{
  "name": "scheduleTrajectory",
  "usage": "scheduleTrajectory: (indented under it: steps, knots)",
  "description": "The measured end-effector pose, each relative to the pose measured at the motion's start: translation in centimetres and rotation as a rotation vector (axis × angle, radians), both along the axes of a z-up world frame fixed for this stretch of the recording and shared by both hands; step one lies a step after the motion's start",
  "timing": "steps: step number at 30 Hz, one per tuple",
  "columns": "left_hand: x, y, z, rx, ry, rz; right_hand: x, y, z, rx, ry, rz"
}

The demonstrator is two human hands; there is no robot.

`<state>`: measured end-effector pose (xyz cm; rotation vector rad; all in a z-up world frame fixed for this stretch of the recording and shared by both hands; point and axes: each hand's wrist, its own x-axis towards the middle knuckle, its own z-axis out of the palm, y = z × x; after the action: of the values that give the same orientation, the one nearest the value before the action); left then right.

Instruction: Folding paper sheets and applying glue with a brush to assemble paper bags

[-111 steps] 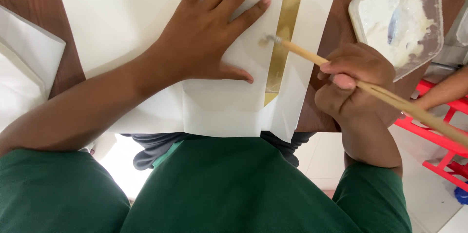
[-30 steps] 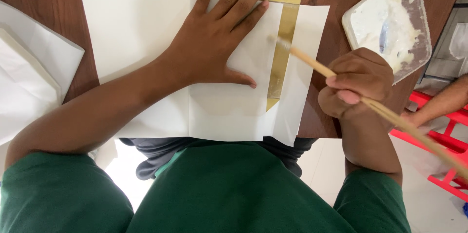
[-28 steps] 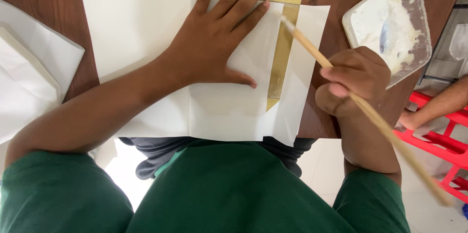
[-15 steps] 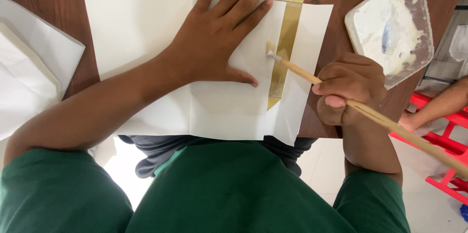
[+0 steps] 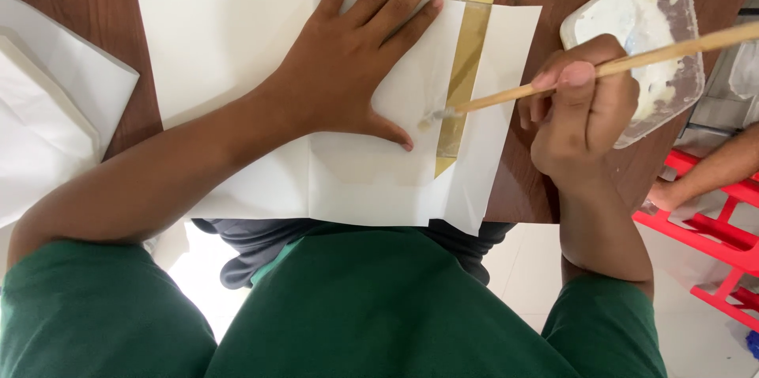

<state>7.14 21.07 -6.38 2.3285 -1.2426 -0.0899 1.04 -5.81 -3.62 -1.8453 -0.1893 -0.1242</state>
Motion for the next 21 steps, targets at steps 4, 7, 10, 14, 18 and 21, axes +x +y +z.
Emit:
scheduleTrajectory:
  steps: [4,7,10,14,18,21]
  knots:
    - [0.0,0.0,-0.1,0.006,-0.001,0.002,-0.4,-1.4,-1.8,-0.089,-0.304,-0.012]
    - [0.0,0.0,0.0,0.007,0.001,0.002,1.3,-9.4,-5.2,-0.271,-0.398,0.447]
    - [0.0,0.0,0.0,0.003,0.006,-0.001,0.3,-6.9,-0.5,-0.488,-0.466,0.702]
    - [0.0,0.0,0.1,-0.01,-0.004,-0.006,0.0,-2.1,1.5,-0.318,-0.665,0.536]
    - [0.1,0.0,0.1,0.016,0.003,-0.002,-0.8,-0.8,0.2,-0.168,-0.604,0.286]
    - [0.1,0.0,0.0,0.009,0.0,-0.005,-0.9,-1.2,0.3,-0.131,-0.446,0.336]
